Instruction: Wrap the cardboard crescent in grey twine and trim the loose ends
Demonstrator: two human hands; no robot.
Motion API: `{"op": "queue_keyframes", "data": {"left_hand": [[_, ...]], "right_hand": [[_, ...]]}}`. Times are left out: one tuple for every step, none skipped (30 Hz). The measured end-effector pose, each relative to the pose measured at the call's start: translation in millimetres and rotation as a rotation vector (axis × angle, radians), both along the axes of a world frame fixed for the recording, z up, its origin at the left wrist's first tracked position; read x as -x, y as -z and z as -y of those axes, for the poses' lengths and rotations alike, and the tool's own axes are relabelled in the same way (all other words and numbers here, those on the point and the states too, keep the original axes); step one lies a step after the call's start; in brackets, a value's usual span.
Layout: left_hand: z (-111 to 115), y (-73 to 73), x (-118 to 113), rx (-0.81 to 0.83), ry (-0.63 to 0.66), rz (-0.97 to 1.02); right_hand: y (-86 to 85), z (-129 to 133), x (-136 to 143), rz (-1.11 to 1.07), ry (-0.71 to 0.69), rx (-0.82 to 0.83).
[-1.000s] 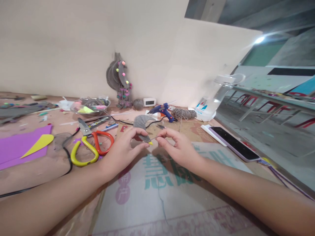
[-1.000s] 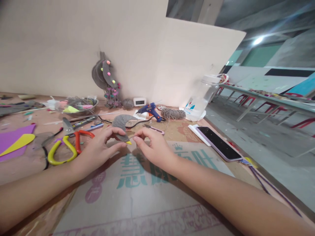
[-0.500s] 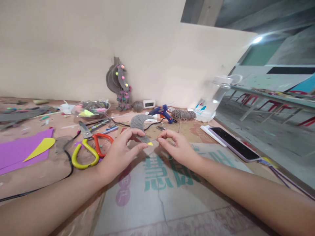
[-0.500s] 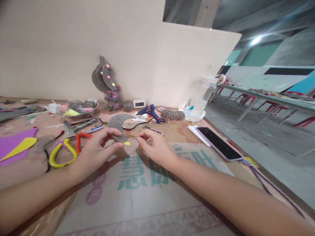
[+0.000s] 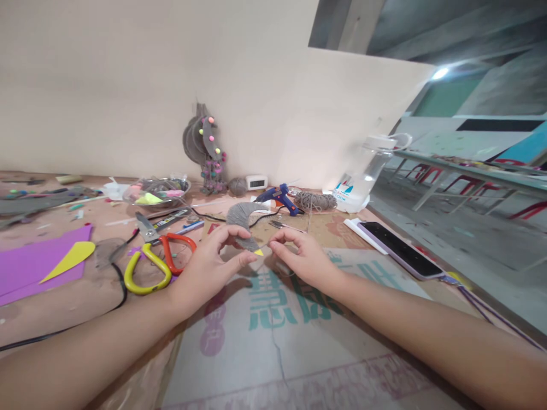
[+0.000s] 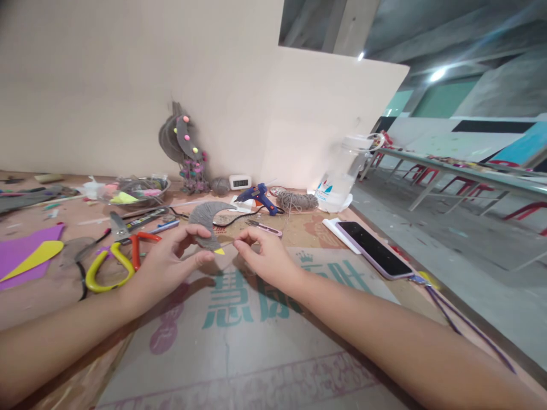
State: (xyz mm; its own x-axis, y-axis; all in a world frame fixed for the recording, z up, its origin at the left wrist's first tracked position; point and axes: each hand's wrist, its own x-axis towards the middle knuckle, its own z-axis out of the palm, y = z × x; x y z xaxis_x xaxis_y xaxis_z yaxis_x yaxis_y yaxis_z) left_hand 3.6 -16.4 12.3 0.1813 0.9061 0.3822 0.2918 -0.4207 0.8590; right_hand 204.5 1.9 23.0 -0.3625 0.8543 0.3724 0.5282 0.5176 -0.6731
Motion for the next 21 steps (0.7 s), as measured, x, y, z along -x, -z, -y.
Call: {"op": "queue_keyframes", "data": {"left_hand": [[0.3,-0.3,-0.1,0.005,0.001,0.000],[0.4,-0.4,-0.1,0.005,0.001,-0.001],[0.5,-0.5,-0.1,0.002,0.000,-0.001],[0.5,-0.5,0.1,-0.005,-0.001,-0.002],[0.4,-0.3,0.3,-0.013,-0.002,-0.001],[0.2,-0.1,0.5,-0.021,-0.003,-0.001],[0.0,0.3,0.9,-0.028,-0.003,-0.003],[-0.1,0.6,1.2,-0.033,-0.001,-0.006],[-0.2,0.9,1.5,-0.037,-0.002,-0.011],[-0.2,1.2,1.8,-0.040,-0.003,-0.016],[0.0,1.3,1.9,-0.041,-0.004,-0.019],[0.2,1.3,2.0,-0.041,-0.004,-0.019],[0.6,1.2,1.9,-0.040,-0.003,-0.017],[0.9,0.9,1.6,-0.038,-0.001,-0.013],[1.3,0.4,1.3,-0.036,0.001,-0.009],[1.5,-0.2,0.8,-0.032,0.005,-0.005],[1.7,-0.8,0.4,-0.028,0.009,-0.004],[1.7,-1.4,0.1,-0.022,0.016,-0.004],[1.7,-1.9,-0.1,-0.016,0.026,-0.004],[1.6,-2.4,-0.2,-0.012,0.039,-0.008],[1.5,-2.8,0.0,-0.014,0.052,-0.015]], "right_hand": [[0.1,0.1,0.1,-0.003,-0.002,-0.001],[0.2,0.2,0.2,-0.004,-0.005,0.000],[0.3,0.2,0.3,-0.005,-0.008,0.001],[0.3,0.1,0.3,-0.006,-0.009,0.003],[0.4,0.1,0.3,-0.006,-0.007,0.005],[0.4,0.0,0.3,-0.005,-0.004,0.006],[0.3,-0.2,0.2,-0.004,-0.002,0.007],[0.3,-0.3,0.2,-0.002,0.000,0.007],[0.4,-0.4,0.2,0.001,0.002,0.005],[0.5,-0.5,0.3,0.003,-0.001,0.004],[0.8,-0.7,0.3,0.004,-0.004,0.005],[1.1,-1.0,0.3,0.004,-0.007,0.007],[1.6,-1.3,0.3,0.001,-0.010,0.010],[2.1,-1.8,0.3,0.000,-0.013,0.010],[2.6,-2.2,0.2,0.004,-0.015,0.007],[3.1,-2.7,0.2,0.011,-0.017,0.000],[3.4,-3.1,0.1,0.022,-0.019,-0.009],[3.7,-3.5,0.1,0.033,-0.020,-0.017],[3.9,-3.8,0.1,0.045,-0.020,-0.021],[4.1,-4.0,0.2,0.056,-0.019,-0.022],[4.2,-4.2,0.2,0.063,-0.016,-0.020]]}}
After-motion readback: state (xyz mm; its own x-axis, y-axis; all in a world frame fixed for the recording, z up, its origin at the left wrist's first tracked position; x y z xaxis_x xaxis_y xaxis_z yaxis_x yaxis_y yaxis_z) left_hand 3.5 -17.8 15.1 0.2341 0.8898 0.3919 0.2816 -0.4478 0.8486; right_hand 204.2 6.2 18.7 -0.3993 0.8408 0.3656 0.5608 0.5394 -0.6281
